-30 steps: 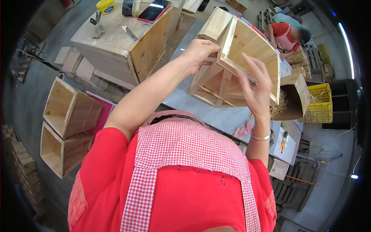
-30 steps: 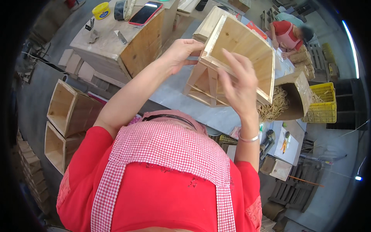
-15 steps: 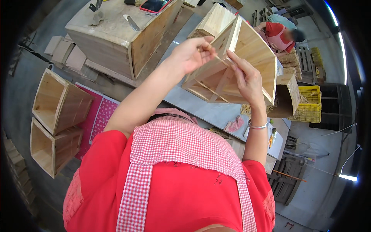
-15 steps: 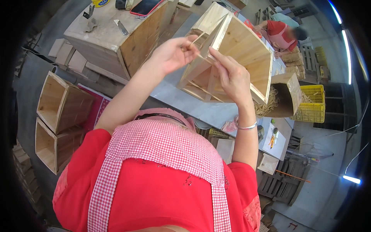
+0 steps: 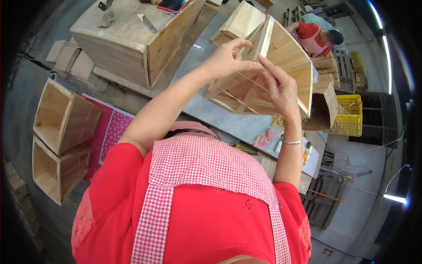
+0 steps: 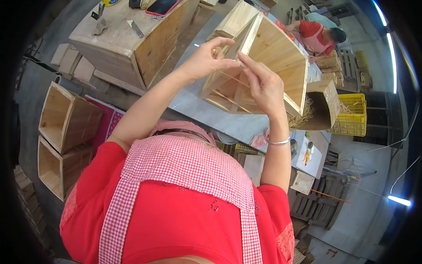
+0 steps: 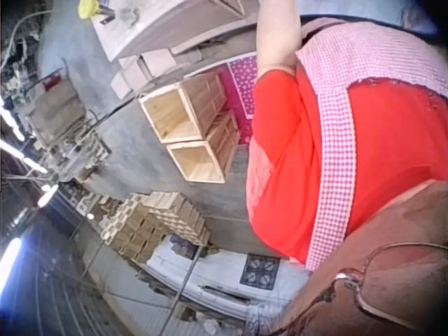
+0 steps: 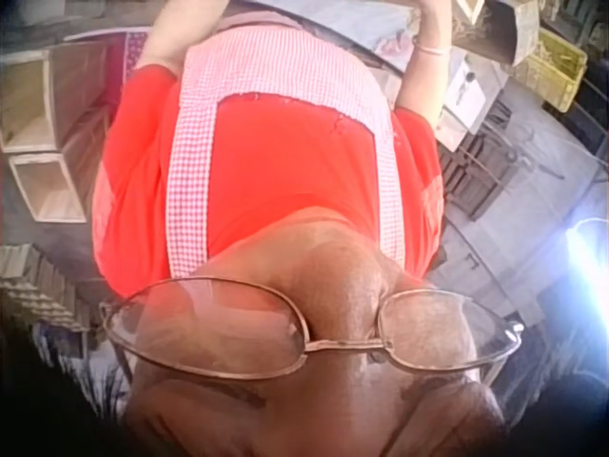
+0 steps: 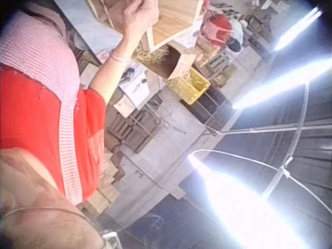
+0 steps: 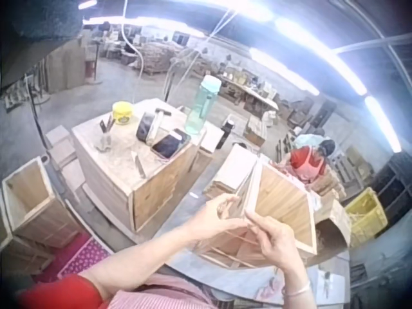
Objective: Assembling wooden storage boxes by applying glue to wooden panels, joining them together, and securing the structure with rubber bands.
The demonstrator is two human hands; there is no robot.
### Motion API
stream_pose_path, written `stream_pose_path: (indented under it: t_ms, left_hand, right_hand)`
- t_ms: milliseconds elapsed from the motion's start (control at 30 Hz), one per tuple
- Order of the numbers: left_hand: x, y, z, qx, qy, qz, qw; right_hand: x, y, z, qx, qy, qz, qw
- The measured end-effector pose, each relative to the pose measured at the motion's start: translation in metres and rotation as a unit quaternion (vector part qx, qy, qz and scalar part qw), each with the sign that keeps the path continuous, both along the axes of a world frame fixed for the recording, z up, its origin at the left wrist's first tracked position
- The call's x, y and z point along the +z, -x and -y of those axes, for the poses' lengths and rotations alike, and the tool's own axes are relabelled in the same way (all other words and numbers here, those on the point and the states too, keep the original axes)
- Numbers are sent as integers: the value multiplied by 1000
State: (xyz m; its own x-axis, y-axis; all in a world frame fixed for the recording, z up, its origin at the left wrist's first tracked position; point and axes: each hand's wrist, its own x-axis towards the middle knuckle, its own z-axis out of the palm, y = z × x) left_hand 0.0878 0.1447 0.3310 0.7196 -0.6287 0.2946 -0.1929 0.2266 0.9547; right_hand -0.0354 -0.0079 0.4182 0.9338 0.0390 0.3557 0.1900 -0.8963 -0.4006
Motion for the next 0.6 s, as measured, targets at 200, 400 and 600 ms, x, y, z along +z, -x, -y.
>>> stream_pose_path:
  t_ms: [200,400,600]
  left_hand:
    - [37,3,-18,-115,201,-331,915]
    - [35,-4,-13,-125,236,-435,860]
    - [36,-15,-6,-140,250,-452,845]
  right_hand:
    - [3,1,-1,-4,6,-17,1000]
    - [3,1,-2,-7,-7,-25,1000]
    - [2,-1,1,-10,-35,-40,999]
